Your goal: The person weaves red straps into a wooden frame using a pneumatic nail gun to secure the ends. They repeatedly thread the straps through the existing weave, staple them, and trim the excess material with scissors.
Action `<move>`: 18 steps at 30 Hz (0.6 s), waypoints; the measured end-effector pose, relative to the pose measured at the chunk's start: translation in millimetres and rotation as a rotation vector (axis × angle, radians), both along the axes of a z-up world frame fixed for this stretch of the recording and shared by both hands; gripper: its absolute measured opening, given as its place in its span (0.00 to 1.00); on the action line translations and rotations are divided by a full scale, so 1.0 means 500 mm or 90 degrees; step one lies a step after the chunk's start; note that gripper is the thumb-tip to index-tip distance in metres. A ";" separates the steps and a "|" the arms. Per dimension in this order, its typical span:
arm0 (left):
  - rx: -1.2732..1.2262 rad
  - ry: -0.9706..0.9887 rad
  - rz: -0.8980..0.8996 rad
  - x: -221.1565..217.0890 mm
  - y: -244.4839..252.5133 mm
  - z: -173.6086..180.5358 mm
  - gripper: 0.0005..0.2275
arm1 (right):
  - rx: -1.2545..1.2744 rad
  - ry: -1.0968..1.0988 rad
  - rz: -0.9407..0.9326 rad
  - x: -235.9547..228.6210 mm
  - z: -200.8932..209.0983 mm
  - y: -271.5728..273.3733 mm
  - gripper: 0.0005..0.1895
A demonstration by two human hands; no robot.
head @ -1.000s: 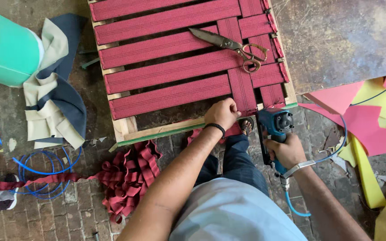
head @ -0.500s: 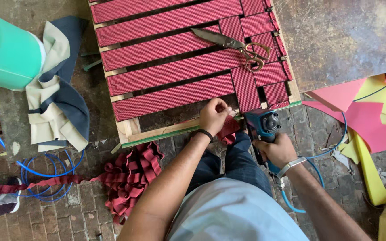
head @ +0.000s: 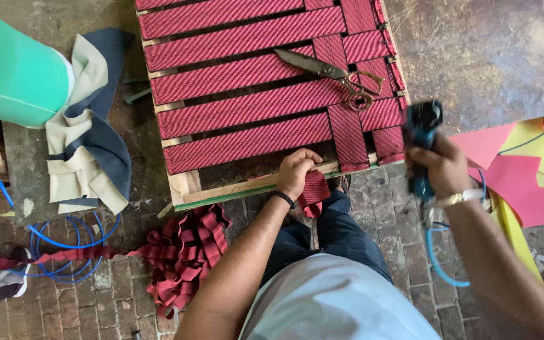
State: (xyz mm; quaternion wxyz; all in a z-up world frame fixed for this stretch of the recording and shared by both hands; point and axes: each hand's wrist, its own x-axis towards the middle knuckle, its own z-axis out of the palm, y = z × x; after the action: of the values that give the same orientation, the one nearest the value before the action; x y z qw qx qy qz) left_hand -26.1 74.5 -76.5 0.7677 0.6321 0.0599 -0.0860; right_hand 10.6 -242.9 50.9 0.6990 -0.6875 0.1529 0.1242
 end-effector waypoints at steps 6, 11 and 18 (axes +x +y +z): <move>-0.129 -0.028 -0.011 0.013 0.040 0.001 0.14 | -0.460 -0.084 0.070 0.298 -0.127 -0.181 0.24; -0.465 0.100 -0.066 0.010 0.075 0.058 0.16 | -0.790 -0.133 0.128 0.476 -0.284 -0.300 0.22; -0.729 0.049 0.007 0.056 0.022 0.229 0.14 | -0.759 -0.477 0.128 0.393 -0.267 -0.227 0.20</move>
State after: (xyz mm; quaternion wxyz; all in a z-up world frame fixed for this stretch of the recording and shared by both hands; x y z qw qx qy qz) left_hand 1.8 85.5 37.8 0.9854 0.1113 0.0345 -0.1238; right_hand 207.3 -356.2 -82.8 0.1948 -0.9599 -0.1199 -0.1618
